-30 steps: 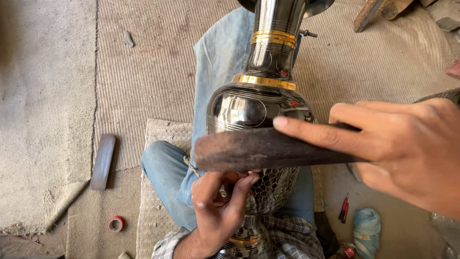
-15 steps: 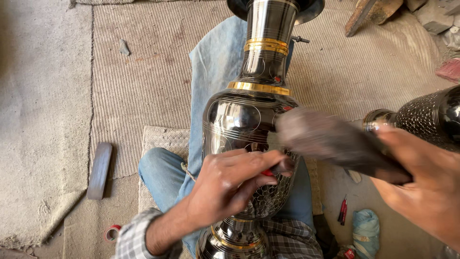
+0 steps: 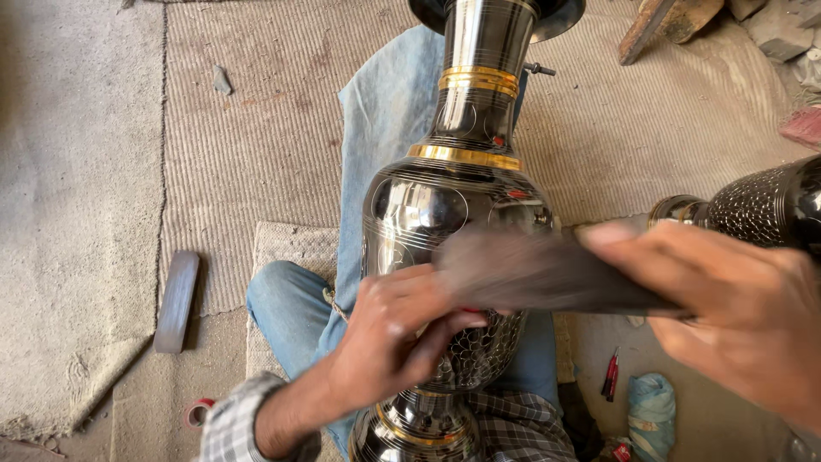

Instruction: The person sits cross-legged on the floor with a large engraved brass vase on their lap. They hold a small punch against the vase surface and strike it with a wooden mallet, working pattern by pattern to chase decorative designs into the metal, repositioning the punch repeatedly across the vase body.

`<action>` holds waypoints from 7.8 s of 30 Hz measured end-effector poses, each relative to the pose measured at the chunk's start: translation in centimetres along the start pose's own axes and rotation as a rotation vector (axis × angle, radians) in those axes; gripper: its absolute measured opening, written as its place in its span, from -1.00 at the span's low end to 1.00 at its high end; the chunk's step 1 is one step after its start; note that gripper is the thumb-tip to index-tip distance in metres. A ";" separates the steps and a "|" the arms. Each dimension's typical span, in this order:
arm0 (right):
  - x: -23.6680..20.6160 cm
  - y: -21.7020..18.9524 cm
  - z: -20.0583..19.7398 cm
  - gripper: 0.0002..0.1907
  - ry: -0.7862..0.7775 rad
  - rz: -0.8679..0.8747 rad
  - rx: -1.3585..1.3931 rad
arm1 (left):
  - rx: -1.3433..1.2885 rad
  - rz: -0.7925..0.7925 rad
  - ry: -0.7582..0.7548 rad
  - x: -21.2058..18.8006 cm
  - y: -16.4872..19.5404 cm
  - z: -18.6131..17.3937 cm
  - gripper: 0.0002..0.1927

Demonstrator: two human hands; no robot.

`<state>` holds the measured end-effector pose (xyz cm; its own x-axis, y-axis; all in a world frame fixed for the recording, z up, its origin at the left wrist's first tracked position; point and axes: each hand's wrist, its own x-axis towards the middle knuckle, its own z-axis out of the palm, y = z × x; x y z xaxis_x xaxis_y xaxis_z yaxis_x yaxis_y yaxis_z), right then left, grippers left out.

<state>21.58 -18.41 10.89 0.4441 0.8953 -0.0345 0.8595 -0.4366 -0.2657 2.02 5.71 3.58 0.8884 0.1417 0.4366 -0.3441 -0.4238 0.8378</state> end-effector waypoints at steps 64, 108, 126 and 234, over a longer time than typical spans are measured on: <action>-12.5 3.9 13.5 -0.09 0.450 0.087 0.120 | -0.113 0.004 -0.592 4.2 -3.1 -0.3 -0.54; 8.0 -5.7 -4.9 0.18 -0.222 -0.267 -0.307 | -0.194 -0.272 0.634 -3.9 -1.2 4.9 -0.66; 4.9 -2.2 -2.7 0.03 -0.203 -0.116 -0.173 | -0.019 -0.100 0.310 -2.1 -0.6 1.9 -0.79; -12.5 -1.2 20.9 -0.29 0.776 0.547 0.956 | -0.015 0.197 -0.673 7.4 -1.5 -1.0 -0.48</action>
<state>9.67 -27.22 -8.52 0.9715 0.2079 0.1138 0.1565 -0.2019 -0.9668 8.79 8.29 5.85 0.8026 -0.5229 0.2870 -0.5178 -0.3720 0.7703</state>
